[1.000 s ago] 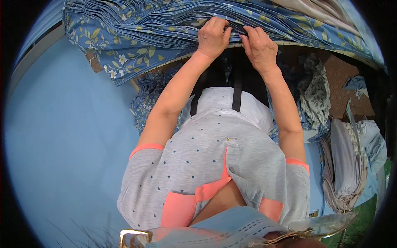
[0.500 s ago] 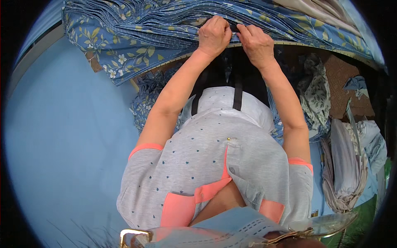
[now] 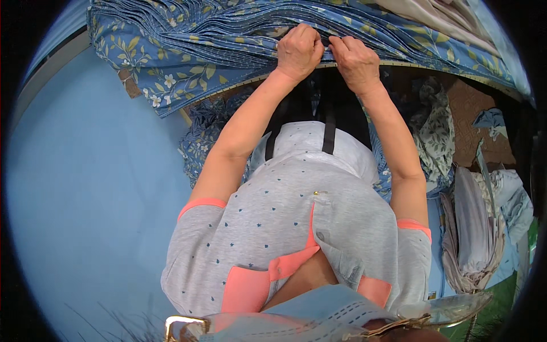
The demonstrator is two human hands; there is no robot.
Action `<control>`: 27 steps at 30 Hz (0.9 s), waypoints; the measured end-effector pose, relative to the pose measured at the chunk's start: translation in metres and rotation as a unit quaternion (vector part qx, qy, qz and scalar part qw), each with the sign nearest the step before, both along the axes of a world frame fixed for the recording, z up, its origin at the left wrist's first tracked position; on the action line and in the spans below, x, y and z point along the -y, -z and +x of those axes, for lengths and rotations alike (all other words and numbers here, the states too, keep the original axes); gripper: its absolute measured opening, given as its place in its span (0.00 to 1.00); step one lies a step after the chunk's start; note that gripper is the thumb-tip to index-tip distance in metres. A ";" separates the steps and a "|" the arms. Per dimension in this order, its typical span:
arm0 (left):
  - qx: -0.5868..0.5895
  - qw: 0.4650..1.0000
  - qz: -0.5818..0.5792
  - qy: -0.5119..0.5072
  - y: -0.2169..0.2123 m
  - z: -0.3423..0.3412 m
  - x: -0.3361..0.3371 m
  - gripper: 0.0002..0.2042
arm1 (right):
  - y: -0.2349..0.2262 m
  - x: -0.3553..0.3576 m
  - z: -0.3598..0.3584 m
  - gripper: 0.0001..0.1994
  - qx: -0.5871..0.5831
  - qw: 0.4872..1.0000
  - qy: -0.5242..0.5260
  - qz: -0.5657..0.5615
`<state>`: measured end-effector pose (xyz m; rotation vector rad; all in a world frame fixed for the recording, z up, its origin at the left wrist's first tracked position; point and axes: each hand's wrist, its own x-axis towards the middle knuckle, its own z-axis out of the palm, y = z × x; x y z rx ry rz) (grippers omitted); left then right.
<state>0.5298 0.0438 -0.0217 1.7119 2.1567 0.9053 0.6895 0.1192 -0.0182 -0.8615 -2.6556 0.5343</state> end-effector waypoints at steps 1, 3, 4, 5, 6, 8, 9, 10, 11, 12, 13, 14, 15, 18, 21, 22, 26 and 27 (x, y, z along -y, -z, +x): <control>0.004 1.000 0.001 0.001 -0.002 0.000 0.001 0.05 | -0.001 0.001 0.001 0.10 -0.001 1.000 -0.001 -0.008; 0.026 0.999 0.028 0.001 -0.012 0.001 0.002 0.06 | -0.006 -0.001 0.003 0.10 -0.040 0.999 0.007 -0.024; 0.043 0.998 0.044 0.003 -0.023 0.003 0.008 0.07 | -0.009 -0.001 0.006 0.11 -0.074 0.996 0.016 -0.042; 0.040 0.996 0.076 0.007 -0.039 0.003 0.014 0.07 | -0.014 -0.002 0.009 0.11 -0.080 0.996 0.013 -0.043; 0.056 0.996 0.070 0.001 -0.053 0.004 0.027 0.07 | -0.019 -0.001 0.014 0.11 -0.096 0.992 0.034 -0.068; 0.080 0.996 0.039 -0.009 -0.076 0.000 0.063 0.07 | -0.031 0.001 0.025 0.13 -0.118 0.985 0.062 -0.114; 0.090 0.996 0.013 -0.013 -0.085 -0.007 0.083 0.07 | -0.034 0.002 0.030 0.13 -0.121 0.984 0.059 -0.114; 0.103 0.993 -0.047 -0.038 -0.088 -0.015 0.108 0.05 | -0.035 0.005 0.036 0.14 -0.132 0.979 0.074 -0.137; 0.115 0.985 -0.108 -0.064 -0.088 -0.025 0.137 0.04 | -0.035 0.010 0.042 0.14 -0.142 0.973 0.087 -0.162; 0.062 0.964 -0.242 -0.096 -0.086 -0.036 0.164 0.04 | -0.033 0.015 0.048 0.15 -0.142 0.970 0.093 -0.176; 0.009 0.920 -0.372 -0.125 -0.083 -0.048 0.194 0.08 | -0.034 0.020 0.051 0.15 -0.142 0.969 0.091 -0.179; -0.132 0.897 -0.417 -0.062 -0.078 -0.063 0.232 0.11 | -0.036 0.025 0.053 0.15 -0.132 0.962 0.110 -0.212; -0.268 0.851 -0.453 0.003 -0.075 -0.072 0.256 0.15 | -0.038 0.028 0.053 0.15 -0.123 0.954 0.128 -0.244; -0.205 0.824 -0.515 -0.116 -0.095 -0.075 0.230 0.14 | -0.043 0.040 0.050 0.16 -0.120 0.945 0.162 -0.256; 0.030 0.796 -0.551 -0.249 -0.107 -0.070 0.176 0.11 | -0.037 0.049 0.053 0.13 -0.093 0.933 0.168 -0.304; -0.024 0.909 -0.376 -0.178 -0.106 -0.068 0.161 0.12 | -0.029 0.052 0.055 0.13 -0.094 0.934 0.170 -0.300; -0.064 0.996 -0.050 -0.021 -0.096 -0.054 0.088 0.17 | -0.005 0.062 0.065 0.06 -0.096 0.912 0.220 -0.333; -0.088 0.995 -0.038 0.004 -0.091 -0.048 0.074 0.17 | -0.004 0.062 0.066 0.04 -0.086 0.900 0.242 -0.351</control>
